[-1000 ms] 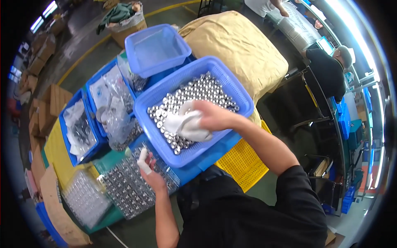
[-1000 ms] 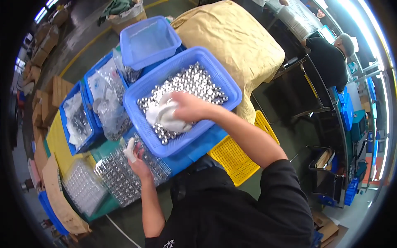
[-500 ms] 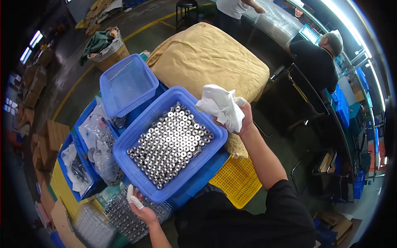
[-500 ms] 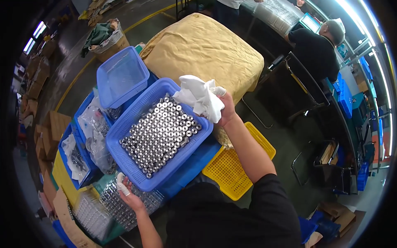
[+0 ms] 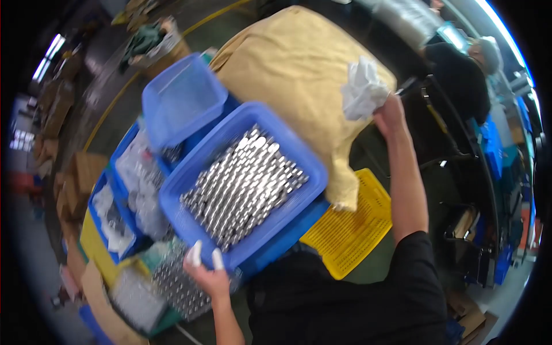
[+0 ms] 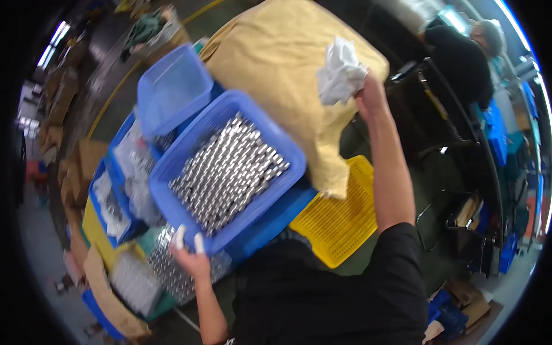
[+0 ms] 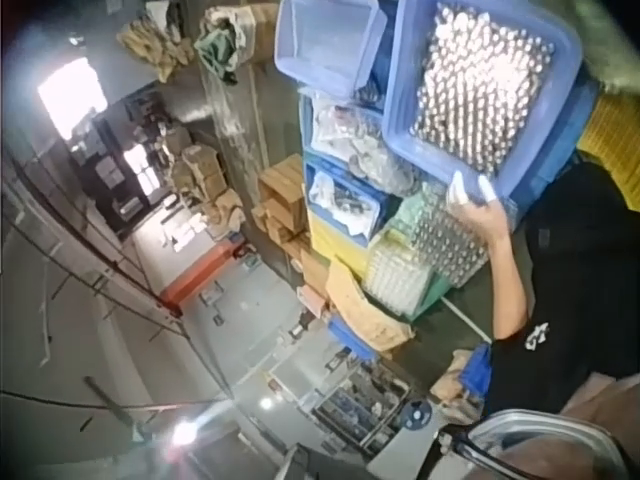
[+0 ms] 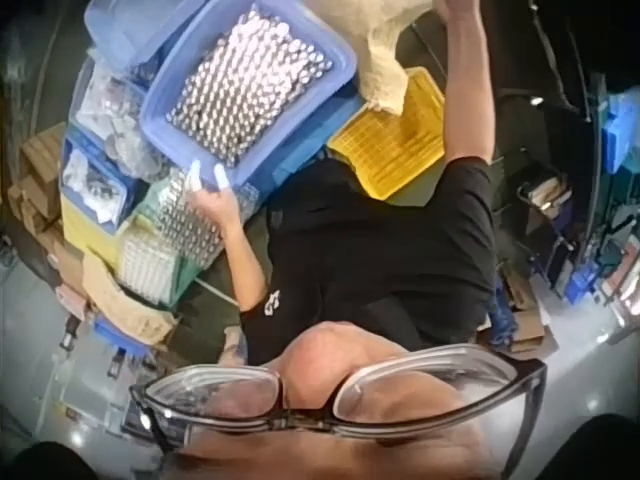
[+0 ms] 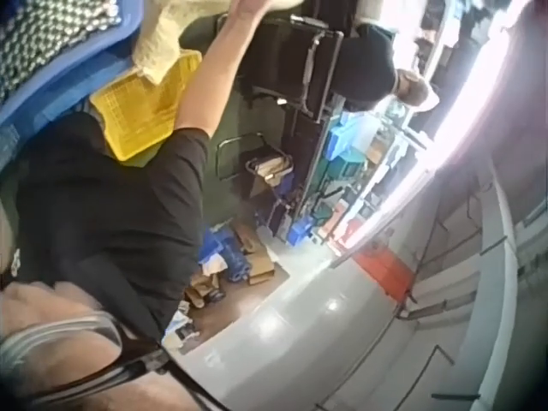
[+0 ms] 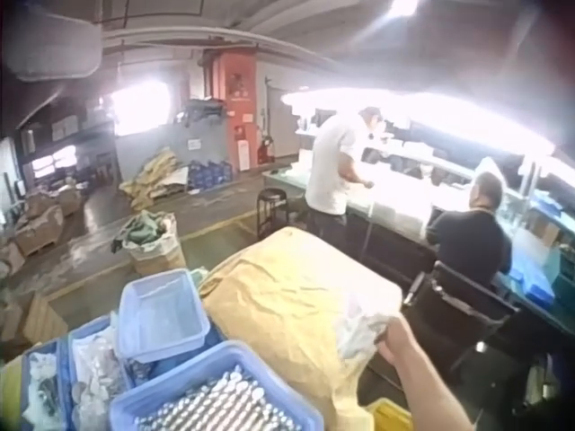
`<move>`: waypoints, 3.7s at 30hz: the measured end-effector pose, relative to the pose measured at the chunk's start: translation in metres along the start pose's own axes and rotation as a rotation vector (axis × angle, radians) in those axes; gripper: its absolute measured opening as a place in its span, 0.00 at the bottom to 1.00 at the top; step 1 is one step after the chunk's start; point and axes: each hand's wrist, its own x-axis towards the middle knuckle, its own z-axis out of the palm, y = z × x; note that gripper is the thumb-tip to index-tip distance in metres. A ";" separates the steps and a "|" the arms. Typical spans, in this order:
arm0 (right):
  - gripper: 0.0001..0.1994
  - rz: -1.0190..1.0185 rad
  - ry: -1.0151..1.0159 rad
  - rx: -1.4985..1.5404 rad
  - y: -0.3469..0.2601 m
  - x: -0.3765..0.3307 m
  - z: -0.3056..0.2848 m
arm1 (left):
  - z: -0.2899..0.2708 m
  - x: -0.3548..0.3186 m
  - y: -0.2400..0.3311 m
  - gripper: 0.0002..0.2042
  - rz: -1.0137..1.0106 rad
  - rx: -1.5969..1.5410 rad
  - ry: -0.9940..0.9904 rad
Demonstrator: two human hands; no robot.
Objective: Wiping small metal parts with a cloth and packing them into plastic grid trays.
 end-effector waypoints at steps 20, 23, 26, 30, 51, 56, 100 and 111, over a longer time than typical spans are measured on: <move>0.12 -0.489 -0.233 -1.241 0.009 -0.095 0.110 | -0.002 0.028 0.015 0.17 0.154 0.215 -0.266; 0.09 -0.368 -0.612 -1.216 0.035 -0.117 0.121 | 0.021 0.039 0.041 0.16 0.166 0.107 -0.324; 0.07 -0.390 -0.782 -1.392 0.057 -0.126 0.121 | 0.047 0.055 0.062 0.13 0.256 -0.008 -0.387; 0.05 -0.230 -0.947 -1.575 0.064 -0.129 0.128 | 0.080 0.075 0.084 0.08 0.334 -0.106 -0.509; 0.05 0.005 -1.046 -1.703 0.072 -0.126 0.135 | 0.118 0.088 0.085 0.04 0.576 -0.075 -0.746; 0.05 0.349 -0.736 -0.398 0.038 -0.132 0.109 | 0.126 0.085 0.085 0.04 0.703 -0.081 -0.725; 0.17 1.305 -0.701 0.853 0.154 -0.407 0.278 | -0.164 -0.042 -0.062 0.21 -0.149 -0.723 -0.137; 0.14 1.440 -0.419 0.380 0.186 -0.480 0.255 | -0.153 -0.119 -0.120 0.17 -0.149 -0.911 -0.113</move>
